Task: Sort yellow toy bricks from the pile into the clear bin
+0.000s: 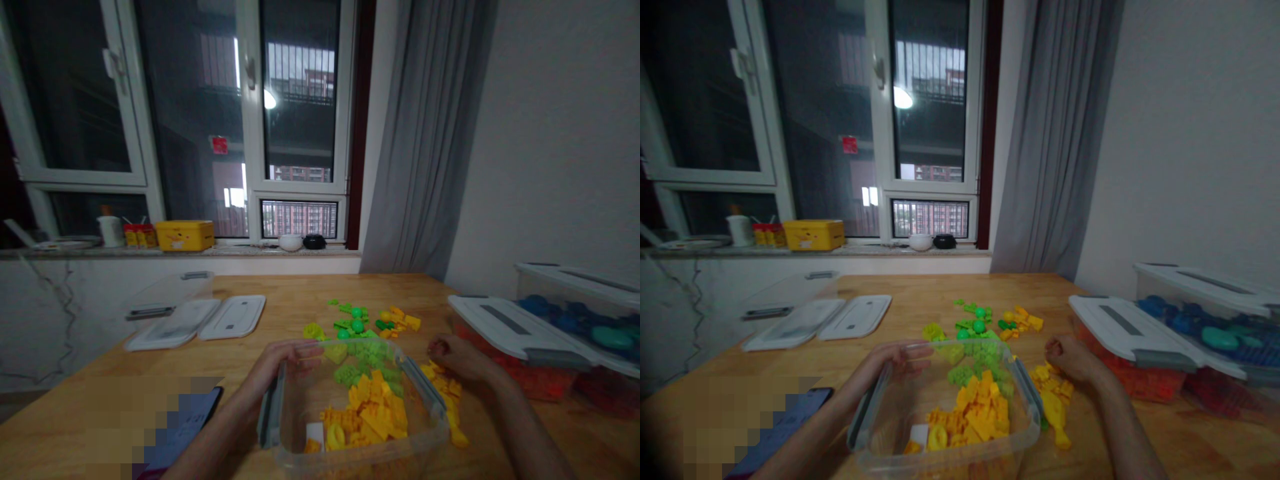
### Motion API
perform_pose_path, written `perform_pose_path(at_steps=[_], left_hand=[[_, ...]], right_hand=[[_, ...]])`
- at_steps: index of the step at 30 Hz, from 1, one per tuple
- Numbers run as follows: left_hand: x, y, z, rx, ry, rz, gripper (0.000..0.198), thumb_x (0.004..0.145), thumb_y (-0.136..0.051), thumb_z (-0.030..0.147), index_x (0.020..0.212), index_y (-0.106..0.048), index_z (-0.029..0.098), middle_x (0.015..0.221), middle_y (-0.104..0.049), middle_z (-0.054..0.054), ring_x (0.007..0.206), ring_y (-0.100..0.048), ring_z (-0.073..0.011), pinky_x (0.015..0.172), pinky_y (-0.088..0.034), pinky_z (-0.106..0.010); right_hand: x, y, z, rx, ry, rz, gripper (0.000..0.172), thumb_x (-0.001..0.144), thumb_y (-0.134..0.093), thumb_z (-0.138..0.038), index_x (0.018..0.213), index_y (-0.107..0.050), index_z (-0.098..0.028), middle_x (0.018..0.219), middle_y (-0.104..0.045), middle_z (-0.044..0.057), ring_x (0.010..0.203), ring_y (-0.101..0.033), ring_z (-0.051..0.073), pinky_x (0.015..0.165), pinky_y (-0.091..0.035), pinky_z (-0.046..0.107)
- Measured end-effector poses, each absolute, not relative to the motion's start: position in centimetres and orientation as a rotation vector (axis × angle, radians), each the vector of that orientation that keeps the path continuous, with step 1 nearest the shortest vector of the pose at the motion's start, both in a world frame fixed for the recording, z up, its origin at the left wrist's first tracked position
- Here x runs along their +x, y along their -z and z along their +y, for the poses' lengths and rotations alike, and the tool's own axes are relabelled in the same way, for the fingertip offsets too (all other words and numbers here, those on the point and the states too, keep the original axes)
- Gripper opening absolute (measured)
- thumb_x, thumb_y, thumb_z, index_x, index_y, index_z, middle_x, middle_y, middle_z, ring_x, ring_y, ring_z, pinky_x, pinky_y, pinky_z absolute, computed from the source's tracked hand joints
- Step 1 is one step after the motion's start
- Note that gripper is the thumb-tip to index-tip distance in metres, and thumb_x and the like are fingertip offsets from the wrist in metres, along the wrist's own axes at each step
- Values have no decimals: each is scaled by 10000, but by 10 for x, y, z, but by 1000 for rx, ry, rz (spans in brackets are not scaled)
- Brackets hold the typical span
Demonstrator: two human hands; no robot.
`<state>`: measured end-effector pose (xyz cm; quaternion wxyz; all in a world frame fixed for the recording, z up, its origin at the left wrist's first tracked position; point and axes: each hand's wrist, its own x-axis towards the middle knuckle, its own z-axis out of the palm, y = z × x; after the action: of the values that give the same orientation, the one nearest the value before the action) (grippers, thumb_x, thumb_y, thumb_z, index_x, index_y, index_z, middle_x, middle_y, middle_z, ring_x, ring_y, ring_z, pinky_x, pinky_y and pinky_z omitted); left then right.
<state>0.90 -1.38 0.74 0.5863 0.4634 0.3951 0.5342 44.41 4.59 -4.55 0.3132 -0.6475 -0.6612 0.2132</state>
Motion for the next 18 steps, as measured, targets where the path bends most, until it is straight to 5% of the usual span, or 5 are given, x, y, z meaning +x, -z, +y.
perform_pose_path(at_steps=[6, 11, 18], left_hand=[[9, -10, -15, 1080, -1232, 878, 335, 598, -714, 242, 906, -790, 133, 1163, -762, -159, 1180, -650, -398, 1038, -486, -479], [9, -9, -16, 1093, -1234, 892, 313, 617, -693, 250, 894, -794, 146, 1171, -763, -139, 1207, -632, -400, 1064, -462, -495], [3, 0, -9, 1150, -1226, 863, 337, 647, -688, 261, 941, -795, 136, 1229, -737, -143, 1223, -625, -382, 1078, -460, -470]], right_hand=[[419, 15, 37, -1442, -577, -1568, 433, 811, -657, -465, 1116, -693, -160, 940, -754, 108, 787, -689, 233, 632, -519, 304], [389, -8, 25, -1206, -727, -1486, 496, 737, -750, -564, 1070, -740, -196, 1070, -763, 103, 966, -699, 276, 842, -550, 351], [356, -2, 14, -979, -931, -1471, 447, 687, -828, -515, 1008, -744, -215, 1046, -748, 64, 909, -680, 221, 772, -536, 288]])
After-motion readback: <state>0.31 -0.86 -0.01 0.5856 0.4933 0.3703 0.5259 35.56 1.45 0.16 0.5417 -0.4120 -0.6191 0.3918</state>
